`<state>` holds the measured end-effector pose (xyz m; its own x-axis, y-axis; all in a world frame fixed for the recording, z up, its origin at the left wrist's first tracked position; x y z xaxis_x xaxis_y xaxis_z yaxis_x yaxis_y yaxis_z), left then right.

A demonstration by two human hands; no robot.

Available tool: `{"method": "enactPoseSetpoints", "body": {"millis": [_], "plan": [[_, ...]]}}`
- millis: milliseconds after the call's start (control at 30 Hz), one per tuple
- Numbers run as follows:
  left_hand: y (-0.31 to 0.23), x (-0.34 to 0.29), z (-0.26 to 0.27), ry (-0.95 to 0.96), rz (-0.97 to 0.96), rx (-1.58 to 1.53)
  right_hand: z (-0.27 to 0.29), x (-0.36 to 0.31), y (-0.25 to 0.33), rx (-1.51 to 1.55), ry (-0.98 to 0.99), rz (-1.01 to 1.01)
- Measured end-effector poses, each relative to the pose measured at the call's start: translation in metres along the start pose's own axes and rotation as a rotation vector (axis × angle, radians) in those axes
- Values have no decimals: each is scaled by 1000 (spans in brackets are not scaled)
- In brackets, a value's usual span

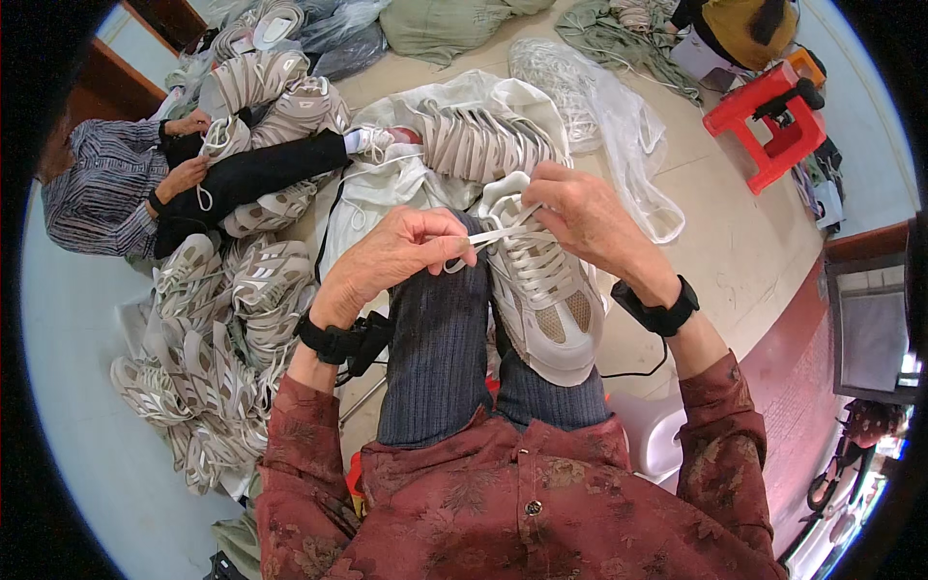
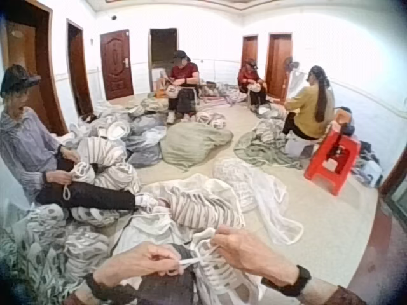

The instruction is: Insert laces into a white sneaker.

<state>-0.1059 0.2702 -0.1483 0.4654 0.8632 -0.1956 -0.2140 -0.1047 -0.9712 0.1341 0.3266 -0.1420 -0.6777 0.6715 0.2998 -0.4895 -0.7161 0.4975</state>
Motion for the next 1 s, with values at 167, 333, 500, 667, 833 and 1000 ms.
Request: {"method": "enactPoseSetpoints", "body": {"millis": [167, 333, 500, 667, 833, 1000], "plan": [[0, -2, 0, 4, 41, -6, -9, 4, 0, -94, 6, -34], [4, -3, 3, 6, 16, 7, -5, 5, -3, -198, -149, -108], [6, 5, -1, 9, -3, -9, 7, 4, -39, -220, -246, -195], [6, 24, -3, 5, 23, 193, 19, 1, -66, -227, -322, -289], [19, 41, -10, 24, 51, 150, 27, -7, -97, -170, -355, -375], [22, 46, -15, 17, 1, 141, 21, -20, -119, -237, -337, -446]]}}
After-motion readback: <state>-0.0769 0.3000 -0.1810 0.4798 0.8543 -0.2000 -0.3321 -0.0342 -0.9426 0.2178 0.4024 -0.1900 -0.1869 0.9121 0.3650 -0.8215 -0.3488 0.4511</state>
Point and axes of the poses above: each hand's wrist, its own x-axis towards the middle knuckle, its own z-axis out of the back of the hand, y = z × x, the point moved 2 cm from there along x, towards the middle knuckle, and after that the axes turned 1 degree about -z, right-handed, at the moved point
